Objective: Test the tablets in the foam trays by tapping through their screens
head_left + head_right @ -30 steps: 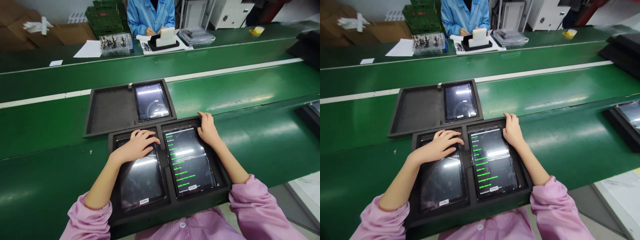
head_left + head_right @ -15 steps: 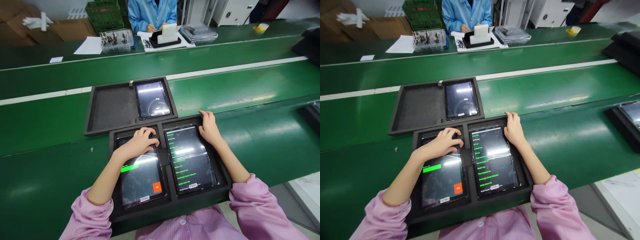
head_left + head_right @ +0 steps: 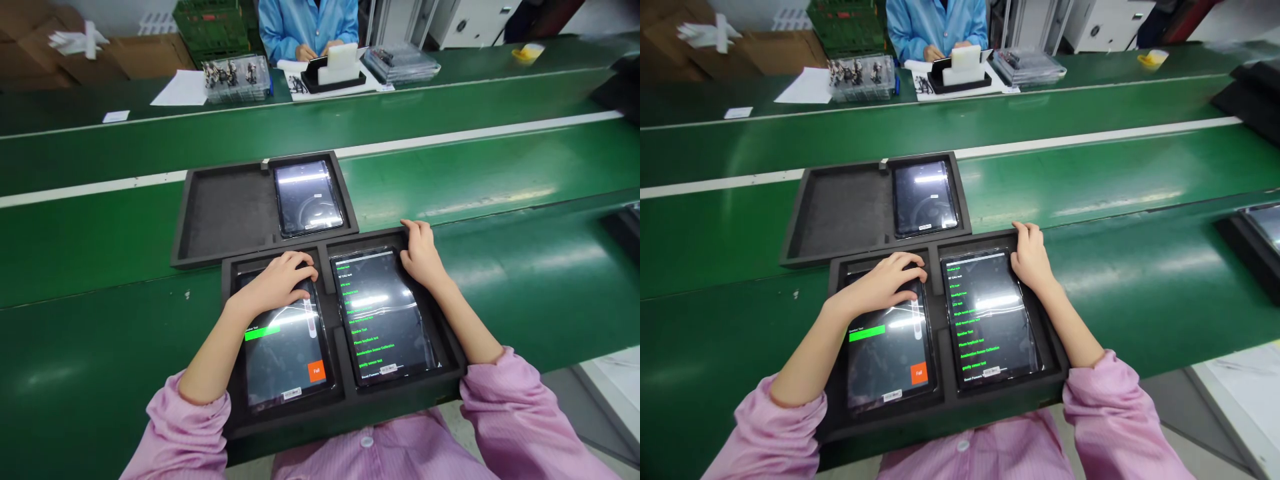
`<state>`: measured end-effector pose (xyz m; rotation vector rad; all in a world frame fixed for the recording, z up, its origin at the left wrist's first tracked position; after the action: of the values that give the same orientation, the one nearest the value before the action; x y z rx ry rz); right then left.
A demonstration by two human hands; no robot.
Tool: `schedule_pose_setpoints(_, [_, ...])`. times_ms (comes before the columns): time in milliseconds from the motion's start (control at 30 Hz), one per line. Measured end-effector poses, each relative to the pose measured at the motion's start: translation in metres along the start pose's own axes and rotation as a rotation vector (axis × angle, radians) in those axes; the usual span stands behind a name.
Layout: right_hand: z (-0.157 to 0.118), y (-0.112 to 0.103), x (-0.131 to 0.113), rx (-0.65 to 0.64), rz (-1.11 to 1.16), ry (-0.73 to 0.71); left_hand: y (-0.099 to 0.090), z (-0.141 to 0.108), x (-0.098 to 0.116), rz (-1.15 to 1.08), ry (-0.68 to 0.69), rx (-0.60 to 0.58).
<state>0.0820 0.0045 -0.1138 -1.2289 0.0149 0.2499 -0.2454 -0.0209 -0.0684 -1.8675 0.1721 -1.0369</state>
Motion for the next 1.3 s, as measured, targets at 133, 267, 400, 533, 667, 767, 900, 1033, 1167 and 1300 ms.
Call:
schedule_pose_setpoints(133, [0.0, 0.001, 0.001, -0.011, 0.009, 0.004, 0.002, 0.002, -0.002, 0.015, -0.028, -0.011])
schedule_pose_setpoints(267, [0.0, 0.002, 0.003, -0.031, 0.006, 0.0, 0.003, -0.003, -0.007, -0.069, -0.073, -0.017])
schedule_pose_setpoints(400, [-0.001, 0.002, 0.003, -0.013, 0.003, -0.013, 0.005, -0.013, -0.01, -0.139, -0.155, -0.104])
schedule_pose_setpoints(533, [-0.001, 0.001, 0.002, -0.005, 0.021, -0.011, 0.008, -0.016, -0.008, -0.08, -0.2, -0.189])
schedule_pose_setpoints(667, [-0.001, -0.001, 0.001, 0.002, 0.018, -0.009, 0.008, -0.015, -0.009, -0.084, -0.187, -0.193])
schedule_pose_setpoints(767, [-0.001, -0.001, 0.001, -0.009, 0.019, -0.009, 0.006, -0.017, -0.01, -0.085, -0.166, -0.172])
schedule_pose_setpoints(900, [-0.001, -0.001, 0.001, -0.025, 0.024, -0.003, 0.007, -0.017, -0.006, -0.096, -0.17, -0.184])
schedule_pose_setpoints(1033, [-0.002, -0.001, 0.002, -0.003, 0.017, -0.01, 0.008, -0.014, -0.002, -0.066, -0.184, -0.169])
schedule_pose_setpoints(1167, [-0.002, -0.002, 0.002, -0.005, 0.034, -0.01, -0.012, -0.026, -0.016, -0.16, -0.205, -0.153])
schedule_pose_setpoints(1300, [-0.002, -0.001, 0.002, -0.014, 0.058, -0.003, -0.044, -0.052, -0.045, -0.207, -0.423, -0.075])
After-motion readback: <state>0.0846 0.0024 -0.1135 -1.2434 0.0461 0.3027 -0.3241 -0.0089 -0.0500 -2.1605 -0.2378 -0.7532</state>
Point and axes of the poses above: each hand's wrist, its own z-axis towards the middle knuckle, its own y-axis out of the palm, x = y × z, the point moved 4 cm from there along z, towards the middle knuckle, and after that the axes turned 14 degrees about -z, right-handed, at the moved point
